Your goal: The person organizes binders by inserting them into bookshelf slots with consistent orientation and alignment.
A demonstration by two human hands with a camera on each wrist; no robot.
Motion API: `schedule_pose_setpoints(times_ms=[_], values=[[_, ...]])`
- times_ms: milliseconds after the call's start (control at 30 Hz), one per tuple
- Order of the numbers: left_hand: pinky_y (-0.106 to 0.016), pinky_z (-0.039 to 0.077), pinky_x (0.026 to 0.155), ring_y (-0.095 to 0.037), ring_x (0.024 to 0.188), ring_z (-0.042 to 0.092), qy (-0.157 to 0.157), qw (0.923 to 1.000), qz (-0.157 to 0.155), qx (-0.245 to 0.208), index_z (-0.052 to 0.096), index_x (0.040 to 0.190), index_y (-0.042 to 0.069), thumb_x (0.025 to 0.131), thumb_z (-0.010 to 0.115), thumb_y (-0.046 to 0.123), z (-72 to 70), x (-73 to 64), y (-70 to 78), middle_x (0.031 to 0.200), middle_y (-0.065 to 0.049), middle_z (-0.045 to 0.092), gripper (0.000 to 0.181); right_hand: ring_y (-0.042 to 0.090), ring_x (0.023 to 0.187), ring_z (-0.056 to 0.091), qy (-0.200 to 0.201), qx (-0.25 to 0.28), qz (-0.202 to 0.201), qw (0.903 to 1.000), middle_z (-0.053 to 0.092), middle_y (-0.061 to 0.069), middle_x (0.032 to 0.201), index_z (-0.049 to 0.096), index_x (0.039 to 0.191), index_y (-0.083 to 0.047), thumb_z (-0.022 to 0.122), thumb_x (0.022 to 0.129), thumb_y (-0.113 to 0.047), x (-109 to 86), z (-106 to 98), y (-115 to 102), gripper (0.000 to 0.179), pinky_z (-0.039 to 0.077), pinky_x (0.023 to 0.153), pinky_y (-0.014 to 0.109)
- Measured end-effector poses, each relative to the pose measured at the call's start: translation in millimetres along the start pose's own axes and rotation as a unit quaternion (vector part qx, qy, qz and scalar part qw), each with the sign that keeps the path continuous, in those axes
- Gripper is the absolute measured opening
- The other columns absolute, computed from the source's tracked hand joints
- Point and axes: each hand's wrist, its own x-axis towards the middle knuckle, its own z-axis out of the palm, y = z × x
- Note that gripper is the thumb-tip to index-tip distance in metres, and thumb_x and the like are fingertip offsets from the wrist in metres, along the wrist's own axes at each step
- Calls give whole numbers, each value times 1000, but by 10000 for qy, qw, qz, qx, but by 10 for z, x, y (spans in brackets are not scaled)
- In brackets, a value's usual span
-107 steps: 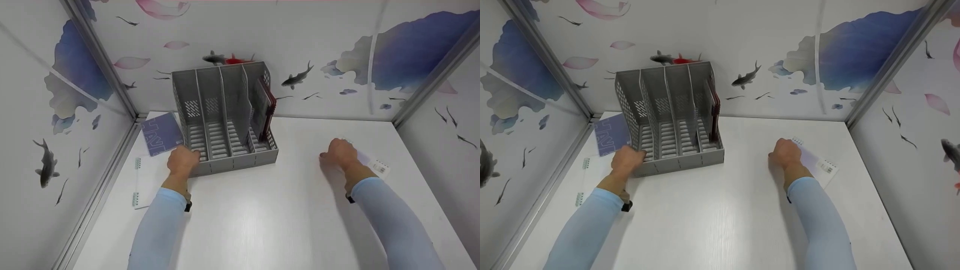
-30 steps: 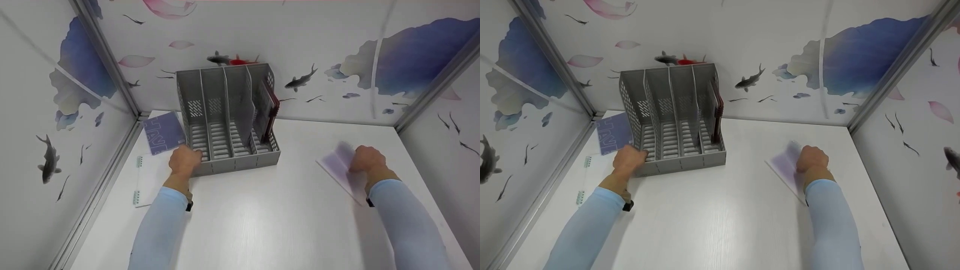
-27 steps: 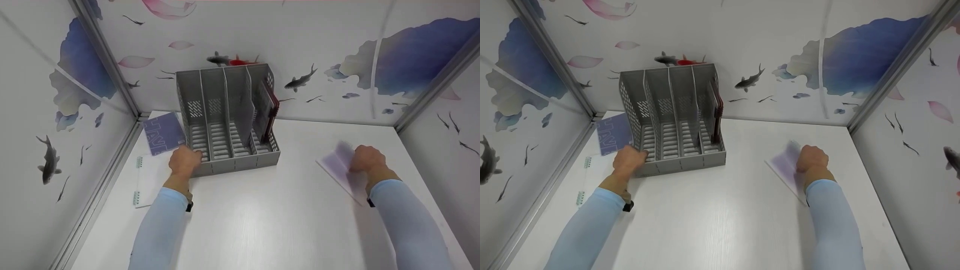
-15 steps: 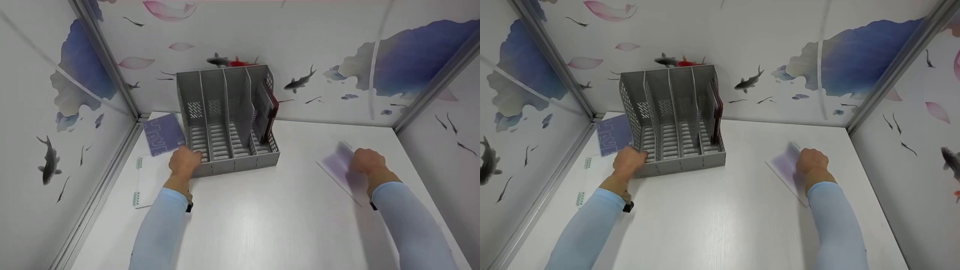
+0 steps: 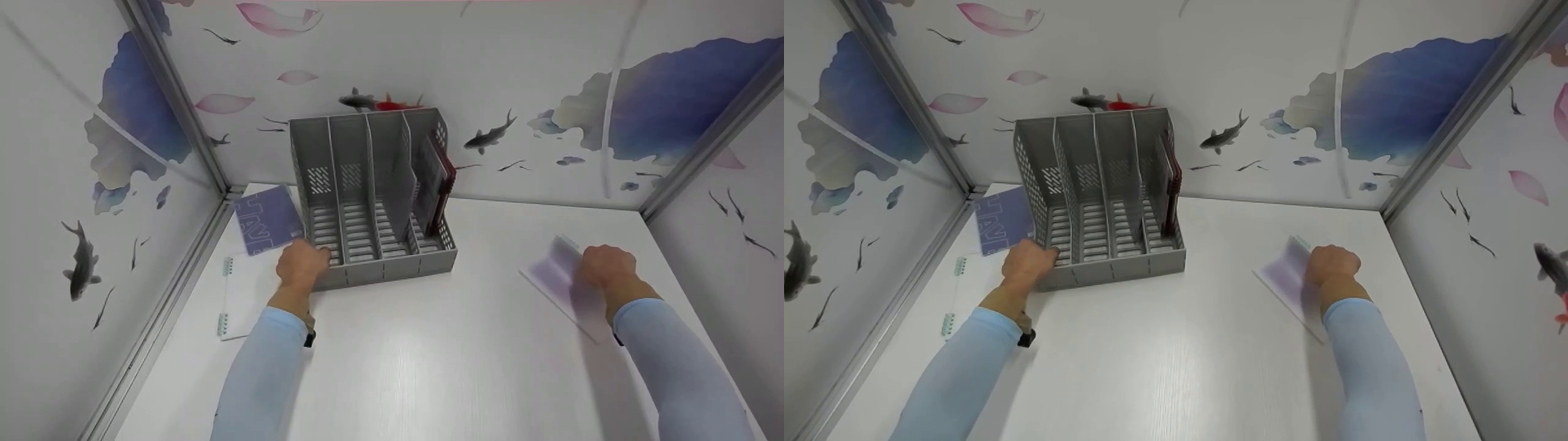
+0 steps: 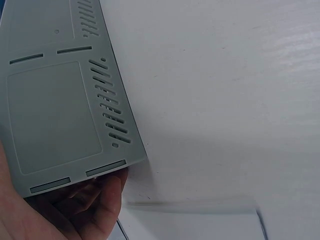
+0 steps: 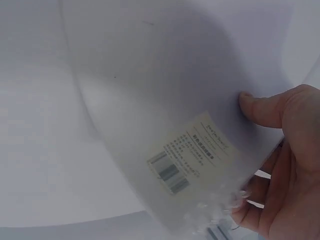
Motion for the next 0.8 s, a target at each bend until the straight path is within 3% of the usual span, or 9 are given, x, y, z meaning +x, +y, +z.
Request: schedule_pose_setpoints(times_ms=[467, 800], values=[[-46, 58, 73, -33, 92, 76, 4, 10000, 10, 53, 80, 116, 2, 103, 58, 37, -9, 4, 7, 112, -19, 82, 44, 30, 72, 59, 54, -293, -545, 9981, 67, 17, 82, 73, 96, 6, 54, 101, -1, -139, -167, -58, 21, 54, 65, 49], [-54, 64, 84, -39, 104, 80, 14, 10000, 25, 93, 79, 122, -1, 104, 58, 39, -11, -2, 9, 119, -21, 82, 48, 33, 80, 60, -155, -85, -731, 9972, 68, 18, 90, 73, 101, 7, 60, 98, -2, -146, -258, -43, 16, 55, 76, 54]])
